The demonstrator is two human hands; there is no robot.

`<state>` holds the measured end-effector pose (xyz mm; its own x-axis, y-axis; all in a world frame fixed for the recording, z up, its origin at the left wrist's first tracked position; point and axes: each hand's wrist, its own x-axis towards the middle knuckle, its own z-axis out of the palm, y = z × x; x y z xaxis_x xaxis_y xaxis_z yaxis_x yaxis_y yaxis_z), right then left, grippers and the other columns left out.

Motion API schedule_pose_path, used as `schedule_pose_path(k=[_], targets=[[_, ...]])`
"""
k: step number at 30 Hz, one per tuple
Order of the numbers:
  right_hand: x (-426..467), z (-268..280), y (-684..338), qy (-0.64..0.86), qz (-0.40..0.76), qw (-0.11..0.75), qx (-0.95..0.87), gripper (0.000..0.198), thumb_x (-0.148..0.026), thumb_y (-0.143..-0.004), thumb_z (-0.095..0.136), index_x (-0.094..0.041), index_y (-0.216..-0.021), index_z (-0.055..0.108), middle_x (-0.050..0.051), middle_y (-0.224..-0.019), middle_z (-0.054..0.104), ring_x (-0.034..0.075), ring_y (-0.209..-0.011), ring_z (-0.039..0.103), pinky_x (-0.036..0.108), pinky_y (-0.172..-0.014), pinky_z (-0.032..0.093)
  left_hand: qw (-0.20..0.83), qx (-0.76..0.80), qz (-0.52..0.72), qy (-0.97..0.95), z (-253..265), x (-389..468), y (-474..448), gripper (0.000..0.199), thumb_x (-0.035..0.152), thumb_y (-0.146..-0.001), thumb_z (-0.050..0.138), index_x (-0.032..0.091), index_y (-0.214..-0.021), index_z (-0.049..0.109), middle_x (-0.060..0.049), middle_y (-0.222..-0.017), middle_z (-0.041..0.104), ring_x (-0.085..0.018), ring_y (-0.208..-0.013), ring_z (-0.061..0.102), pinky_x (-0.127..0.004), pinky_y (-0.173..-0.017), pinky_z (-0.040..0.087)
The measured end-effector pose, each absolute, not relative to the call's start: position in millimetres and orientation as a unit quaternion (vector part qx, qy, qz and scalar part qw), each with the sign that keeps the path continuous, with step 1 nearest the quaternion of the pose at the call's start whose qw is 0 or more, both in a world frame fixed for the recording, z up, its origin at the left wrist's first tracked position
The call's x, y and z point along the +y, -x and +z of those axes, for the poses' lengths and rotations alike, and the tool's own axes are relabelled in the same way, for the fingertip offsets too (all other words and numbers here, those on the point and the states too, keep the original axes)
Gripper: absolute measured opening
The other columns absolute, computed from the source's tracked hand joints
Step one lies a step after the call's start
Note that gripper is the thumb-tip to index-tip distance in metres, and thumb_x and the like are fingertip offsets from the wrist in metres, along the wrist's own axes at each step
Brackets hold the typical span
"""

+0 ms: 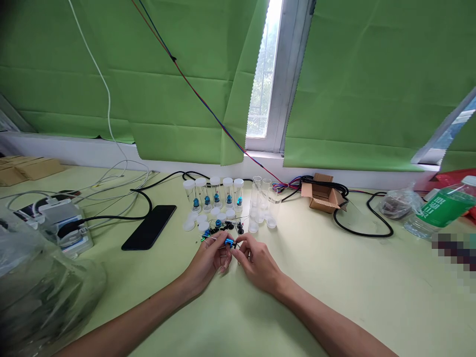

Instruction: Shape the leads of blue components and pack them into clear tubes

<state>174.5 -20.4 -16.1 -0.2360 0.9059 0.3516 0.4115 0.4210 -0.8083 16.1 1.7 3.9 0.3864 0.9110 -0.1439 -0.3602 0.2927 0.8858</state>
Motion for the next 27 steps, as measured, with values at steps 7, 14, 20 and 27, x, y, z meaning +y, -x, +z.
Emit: schedule_pose_path(k=[7, 14, 20, 27], targets=[[-21.0, -14.5, -175.3, 0.444, 0.289, 0.420, -0.737, 0.011, -0.028, -0.096, 0.046, -0.019, -0.098, 0.053, -0.003, -0.065, 0.058, 0.012, -0.057, 0.050, 0.024, -0.056, 0.039, 0.720, 0.341, 0.436, -0.419, 3.2, 1.3, -16.6, 0.035, 0.051, -0.078, 0.067, 0.017, -0.077, 0.057, 0.005, -0.049, 0.050, -0.007, -0.038, 0.042, -0.016, -0.035, 0.034], [-21.1, -14.9, -175.8, 0.442, 0.277, 0.415, -0.745, 0.020, -0.028, -0.098, 0.042, -0.020, -0.083, 0.053, -0.002, -0.066, 0.056, 0.013, -0.058, 0.050, 0.024, -0.058, 0.039, 0.724, 0.345, 0.425, -0.421, 2.6, 1.1, -16.7, 0.035, 0.050, -0.079, 0.066, 0.018, -0.077, 0.055, 0.005, -0.049, 0.051, -0.006, -0.035, 0.042, -0.016, -0.034, 0.031], [-20.4, -13.4, -175.6, 0.442, 0.269, 0.407, -0.753, 0.032, -0.029, -0.101, 0.037, -0.020, -0.072, 0.048, -0.002, -0.062, 0.052, 0.012, -0.057, 0.048, 0.024, -0.060, 0.038, 0.717, 0.341, 0.425, -0.435, 0.6, 1.9, -16.5, 0.032, 0.048, -0.083, 0.063, 0.017, -0.078, 0.056, 0.005, -0.050, 0.051, -0.006, -0.036, 0.042, -0.016, -0.034, 0.031], [-20.2, -12.5, -174.8, 0.450, 0.261, 0.409, -0.749, 0.034, -0.030, -0.101, 0.036, -0.020, -0.071, 0.049, -0.002, -0.062, 0.052, 0.012, -0.056, 0.048, 0.024, -0.059, 0.038, 0.723, 0.337, 0.427, -0.427, -0.1, 2.3, -16.2, 0.031, 0.047, -0.084, 0.062, 0.017, -0.078, 0.055, 0.004, -0.050, 0.051, -0.006, -0.038, 0.041, -0.016, -0.034, 0.032]])
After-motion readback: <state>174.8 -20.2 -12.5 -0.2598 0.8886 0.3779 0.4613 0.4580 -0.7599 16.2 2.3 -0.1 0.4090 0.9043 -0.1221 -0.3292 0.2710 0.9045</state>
